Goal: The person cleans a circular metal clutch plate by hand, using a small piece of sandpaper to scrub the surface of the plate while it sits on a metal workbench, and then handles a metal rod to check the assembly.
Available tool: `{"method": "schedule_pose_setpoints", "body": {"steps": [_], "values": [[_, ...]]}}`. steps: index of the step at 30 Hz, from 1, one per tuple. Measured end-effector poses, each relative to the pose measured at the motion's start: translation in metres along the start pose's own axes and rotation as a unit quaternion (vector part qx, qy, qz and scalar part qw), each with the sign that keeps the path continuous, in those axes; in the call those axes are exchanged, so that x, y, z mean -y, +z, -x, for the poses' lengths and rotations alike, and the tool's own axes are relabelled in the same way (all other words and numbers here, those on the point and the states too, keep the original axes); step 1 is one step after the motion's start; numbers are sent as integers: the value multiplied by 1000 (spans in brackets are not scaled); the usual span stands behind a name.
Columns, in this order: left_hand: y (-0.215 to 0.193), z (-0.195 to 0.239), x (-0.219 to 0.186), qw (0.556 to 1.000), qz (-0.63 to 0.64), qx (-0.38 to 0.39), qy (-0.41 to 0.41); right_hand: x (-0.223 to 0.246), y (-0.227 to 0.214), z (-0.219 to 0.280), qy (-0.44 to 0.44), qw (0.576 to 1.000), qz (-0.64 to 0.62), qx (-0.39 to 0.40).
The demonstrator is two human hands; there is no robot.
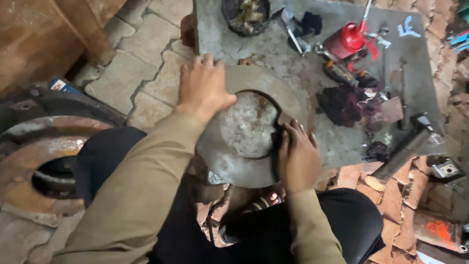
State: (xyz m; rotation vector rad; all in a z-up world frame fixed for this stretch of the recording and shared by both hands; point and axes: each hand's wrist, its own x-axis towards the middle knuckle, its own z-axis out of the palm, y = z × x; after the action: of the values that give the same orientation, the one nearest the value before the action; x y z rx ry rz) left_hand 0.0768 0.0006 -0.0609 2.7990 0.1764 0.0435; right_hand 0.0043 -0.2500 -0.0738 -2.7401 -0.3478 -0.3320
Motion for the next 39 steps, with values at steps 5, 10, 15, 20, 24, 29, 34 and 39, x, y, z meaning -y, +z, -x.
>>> {"method": "schedule_pose_setpoints", "body": {"steps": [5,10,15,20,24,29,34,39], "values": [[-1,0,4,1000,-6,-11,5,-12,4,-5,8,1000,8,15],[15,-16,18,998,30,-54,24,-4,-17,44,-39,999,21,15],[7,-36,36,994,45,-71,71,10,-18,27,3,1000,-3,17],[-17,-32,52,994,101,36,-30,-3,1,-13,-14,998,16,-57],[-28,-25,60,989,126,61,-49,-19,16,-32,-1,997,-38,-66],[-27,-16,52,996,84,25,-22,-15,16,-12,90,994,70,4],[-27,-10,46,997,75,8,-9,-18,24,-35,76,993,89,-19],[-26,-13,44,997,72,13,1,-16,20,-20,23,990,135,-26]]}}
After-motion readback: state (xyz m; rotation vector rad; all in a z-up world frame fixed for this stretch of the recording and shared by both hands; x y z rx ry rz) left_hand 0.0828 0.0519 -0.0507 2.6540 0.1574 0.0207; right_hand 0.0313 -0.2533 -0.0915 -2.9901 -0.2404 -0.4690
